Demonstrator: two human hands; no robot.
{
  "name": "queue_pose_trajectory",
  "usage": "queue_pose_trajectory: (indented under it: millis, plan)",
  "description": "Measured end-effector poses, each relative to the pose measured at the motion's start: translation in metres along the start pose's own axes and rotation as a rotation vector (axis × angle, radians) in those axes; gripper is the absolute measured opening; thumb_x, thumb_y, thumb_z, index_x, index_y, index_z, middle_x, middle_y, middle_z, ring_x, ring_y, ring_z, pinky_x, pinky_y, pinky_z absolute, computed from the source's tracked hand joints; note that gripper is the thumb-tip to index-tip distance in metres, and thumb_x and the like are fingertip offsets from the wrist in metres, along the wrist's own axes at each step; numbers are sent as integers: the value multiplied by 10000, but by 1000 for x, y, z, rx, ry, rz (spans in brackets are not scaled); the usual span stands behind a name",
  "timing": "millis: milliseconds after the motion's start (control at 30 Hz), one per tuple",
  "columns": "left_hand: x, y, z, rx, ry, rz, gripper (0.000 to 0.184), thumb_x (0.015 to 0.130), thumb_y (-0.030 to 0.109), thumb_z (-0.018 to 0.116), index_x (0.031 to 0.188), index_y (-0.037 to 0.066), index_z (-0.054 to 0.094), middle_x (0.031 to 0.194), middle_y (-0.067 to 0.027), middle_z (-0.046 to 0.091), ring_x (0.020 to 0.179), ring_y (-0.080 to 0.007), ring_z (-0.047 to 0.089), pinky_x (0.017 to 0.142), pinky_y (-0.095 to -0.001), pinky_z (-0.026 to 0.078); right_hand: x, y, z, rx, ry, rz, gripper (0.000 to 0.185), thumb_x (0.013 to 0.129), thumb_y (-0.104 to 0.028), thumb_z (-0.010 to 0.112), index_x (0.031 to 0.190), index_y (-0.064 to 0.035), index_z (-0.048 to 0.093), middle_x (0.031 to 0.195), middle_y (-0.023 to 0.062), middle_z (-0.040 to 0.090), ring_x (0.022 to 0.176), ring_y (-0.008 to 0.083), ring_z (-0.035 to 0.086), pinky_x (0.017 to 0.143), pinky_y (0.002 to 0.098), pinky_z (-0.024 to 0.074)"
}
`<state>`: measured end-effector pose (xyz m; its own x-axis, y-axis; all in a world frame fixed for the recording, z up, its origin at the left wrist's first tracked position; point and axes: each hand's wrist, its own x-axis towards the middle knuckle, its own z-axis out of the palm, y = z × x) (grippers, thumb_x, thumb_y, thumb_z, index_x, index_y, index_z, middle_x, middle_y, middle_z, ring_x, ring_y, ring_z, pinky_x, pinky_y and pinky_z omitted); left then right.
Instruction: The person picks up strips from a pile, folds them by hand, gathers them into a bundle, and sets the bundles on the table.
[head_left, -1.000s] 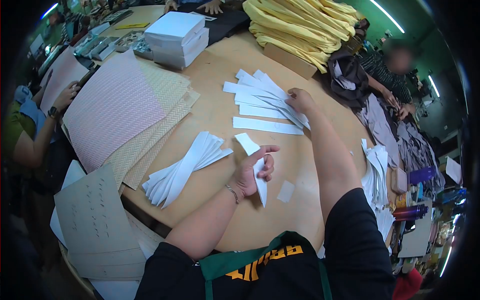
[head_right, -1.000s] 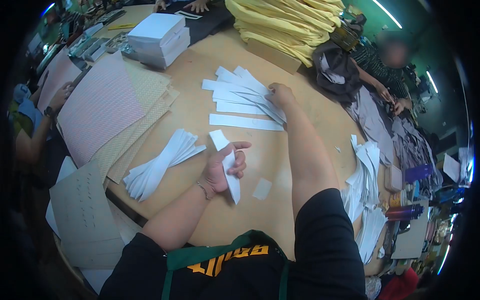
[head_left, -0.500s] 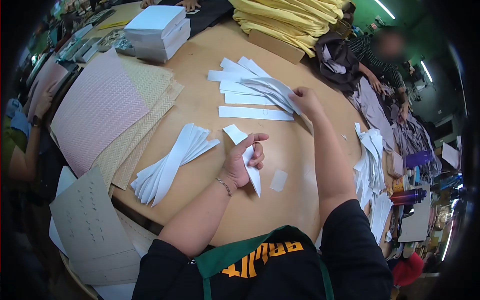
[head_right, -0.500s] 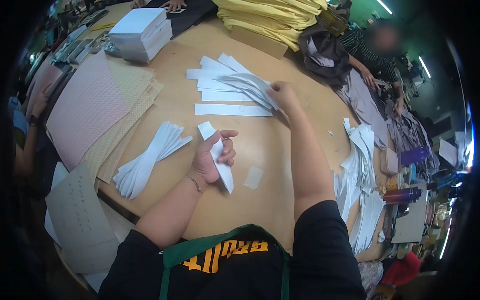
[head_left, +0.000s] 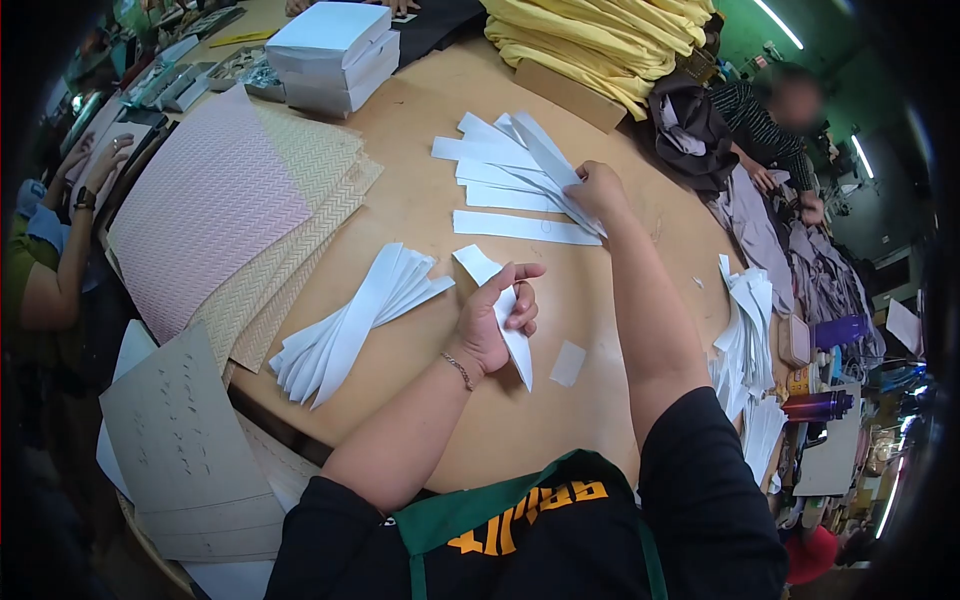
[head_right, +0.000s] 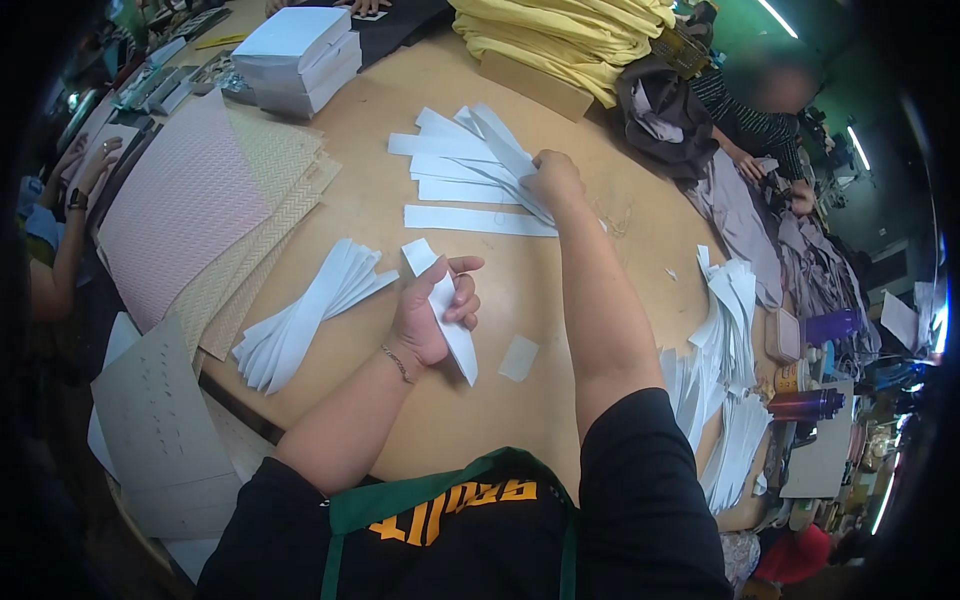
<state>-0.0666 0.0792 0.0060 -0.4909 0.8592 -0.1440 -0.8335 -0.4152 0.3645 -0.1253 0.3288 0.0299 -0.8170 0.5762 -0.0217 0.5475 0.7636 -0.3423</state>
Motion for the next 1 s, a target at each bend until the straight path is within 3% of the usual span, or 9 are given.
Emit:
queue_pose_trajectory:
  millis: [133,200,300,433,533,567,633,700,1000]
  plan:
    - [2,0,-4,7,56,21,412,805,370,489,1020,19,466,621,6,443,496,-77,366,521,-236,337,-5,-15,-19,326,-76,-121,271,718,-182,599,950,-45,565,815,109,581,646,190,563,543,311,458]
    - [5,-4,-7,16,79,36,439,797,395,492,1027,22,467,660,-6,485,537,-95,429,543,-252,368,-29,-38,-43,668,-182,-118,209,767,-125,567,955,-33,549,787,64,568,681,117,530,568,262,446]
    - [3,-3,-3,-102,111,3,509,775,453,502,1056,31,459,819,-44,529,735,-158,516,662,-293,417,-75,-54,-47,922,-247,-169,205,801,-84,544,997,-27,521,816,38,560,730,82,517,607,223,438]
    - [-3,-3,6,-243,-106,40,528,777,458,516,1118,65,427,1130,-92,447,1085,-229,407,867,-379,374,-162,-39,-7,955,-375,-206,235,768,-117,582,986,-37,545,866,48,569,744,95,533,663,251,438]
    - [-1,-12,6,-50,-120,94,417,816,327,506,1121,56,419,1154,-106,442,1084,-230,420,875,-403,371,-184,-34,-29,556,-528,-378,146,741,-115,611,862,-33,599,775,53,596,712,95,543,683,257,435]
    - [-5,-10,14,-123,-37,65,310,837,199,461,1112,64,414,1047,-92,497,971,-205,489,848,-380,384,-187,-32,-45,373,-598,-431,112,739,-96,612,828,-30,605,750,48,600,720,93,540,702,250,432]
    - [-4,-11,0,-188,-79,34,294,838,200,461,1097,68,416,904,-59,503,802,-162,498,759,-345,406,-147,-17,-61,386,-389,-256,119,731,-115,602,763,-1,612,637,30,594,583,94,540,566,228,432]
    - [-4,-9,8,-130,48,61,266,836,208,466,1063,75,428,674,-2,425,525,-89,390,597,-279,392,-97,-11,-67,311,-30,-184,172,732,-161,590,830,-21,611,732,108,612,661,198,575,611,301,441]
    - [1,-2,0,-42,57,38,328,808,219,490,1060,20,424,639,-1,403,478,-69,333,529,-237,331,46,6,3,-105,-111,-377,367,681,-234,656,1011,-94,580,981,133,585,938,276,542,816,338,429]
